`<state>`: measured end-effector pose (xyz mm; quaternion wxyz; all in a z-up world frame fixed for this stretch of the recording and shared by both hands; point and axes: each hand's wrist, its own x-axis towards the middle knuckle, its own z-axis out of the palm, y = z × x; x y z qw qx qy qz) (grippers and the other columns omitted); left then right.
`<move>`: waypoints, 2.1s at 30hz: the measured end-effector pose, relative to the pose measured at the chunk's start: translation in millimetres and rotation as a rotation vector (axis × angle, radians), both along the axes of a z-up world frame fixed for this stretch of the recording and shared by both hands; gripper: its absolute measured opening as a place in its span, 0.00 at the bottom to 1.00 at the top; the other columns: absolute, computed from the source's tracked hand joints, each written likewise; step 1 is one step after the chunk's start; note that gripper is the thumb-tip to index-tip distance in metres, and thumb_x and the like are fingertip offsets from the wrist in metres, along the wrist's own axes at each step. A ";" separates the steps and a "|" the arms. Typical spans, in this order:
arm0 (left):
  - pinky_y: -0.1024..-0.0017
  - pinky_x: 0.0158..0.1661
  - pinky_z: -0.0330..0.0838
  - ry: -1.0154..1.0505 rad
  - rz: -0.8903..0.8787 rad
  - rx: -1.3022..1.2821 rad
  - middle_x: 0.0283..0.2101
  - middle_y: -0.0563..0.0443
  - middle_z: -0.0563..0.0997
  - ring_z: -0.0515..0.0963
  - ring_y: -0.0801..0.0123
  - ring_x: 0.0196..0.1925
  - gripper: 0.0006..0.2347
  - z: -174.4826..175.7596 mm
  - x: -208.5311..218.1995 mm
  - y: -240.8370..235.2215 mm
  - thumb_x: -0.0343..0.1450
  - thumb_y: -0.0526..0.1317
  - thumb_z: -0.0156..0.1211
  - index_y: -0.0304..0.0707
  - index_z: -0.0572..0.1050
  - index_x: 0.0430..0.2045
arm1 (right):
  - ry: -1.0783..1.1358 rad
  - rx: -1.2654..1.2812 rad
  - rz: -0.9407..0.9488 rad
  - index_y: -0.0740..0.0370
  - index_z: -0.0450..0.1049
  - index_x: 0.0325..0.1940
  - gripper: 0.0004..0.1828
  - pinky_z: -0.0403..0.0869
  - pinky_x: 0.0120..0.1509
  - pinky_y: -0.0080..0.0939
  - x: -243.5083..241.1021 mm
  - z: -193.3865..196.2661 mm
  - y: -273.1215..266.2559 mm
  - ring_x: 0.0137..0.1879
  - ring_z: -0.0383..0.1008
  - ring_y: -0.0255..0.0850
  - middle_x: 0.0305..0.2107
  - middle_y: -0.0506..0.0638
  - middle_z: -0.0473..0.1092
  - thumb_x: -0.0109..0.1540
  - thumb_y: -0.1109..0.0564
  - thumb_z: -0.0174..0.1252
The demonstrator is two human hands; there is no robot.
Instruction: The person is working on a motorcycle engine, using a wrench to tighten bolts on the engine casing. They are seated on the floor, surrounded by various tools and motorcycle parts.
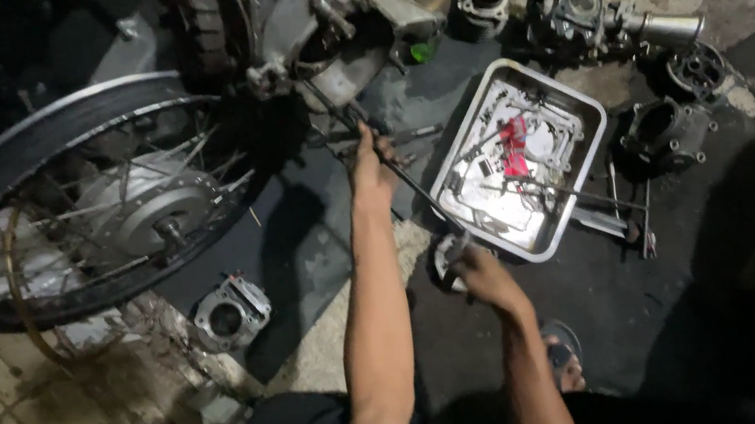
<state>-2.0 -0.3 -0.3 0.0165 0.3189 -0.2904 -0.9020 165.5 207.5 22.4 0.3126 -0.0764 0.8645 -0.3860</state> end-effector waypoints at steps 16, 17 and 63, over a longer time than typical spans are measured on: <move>0.69 0.27 0.62 -0.062 0.074 -0.018 0.20 0.59 0.68 0.65 0.71 0.21 0.14 -2.5 4.3 3.9 0.76 0.52 0.55 0.44 0.70 0.26 | 0.017 -0.349 -0.455 0.71 0.59 0.75 0.34 0.66 0.64 0.66 1.7 -40.7 24.8 0.63 0.67 0.69 0.59 0.77 0.65 0.66 0.55 0.55; 0.70 0.27 0.62 -0.065 0.092 -0.015 0.20 0.59 0.68 0.66 0.71 0.21 0.14 -2.6 2.7 3.0 0.76 0.52 0.55 0.44 0.70 0.26 | 0.000 -0.544 -0.501 0.66 0.61 0.75 0.33 0.73 0.55 0.63 0.3 -57.4 33.2 0.56 0.76 0.63 0.53 0.72 0.71 0.67 0.54 0.57; 0.66 0.16 0.67 -0.439 0.106 -0.078 0.34 0.48 0.76 0.77 0.60 0.30 0.28 -67.5 65.7 57.6 0.65 0.70 0.57 0.46 0.77 0.40 | 0.686 0.174 0.368 0.58 0.66 0.66 0.37 0.76 0.57 0.71 -235.3 42.6 -167.7 0.57 0.73 0.71 0.62 0.62 0.61 0.53 0.58 0.69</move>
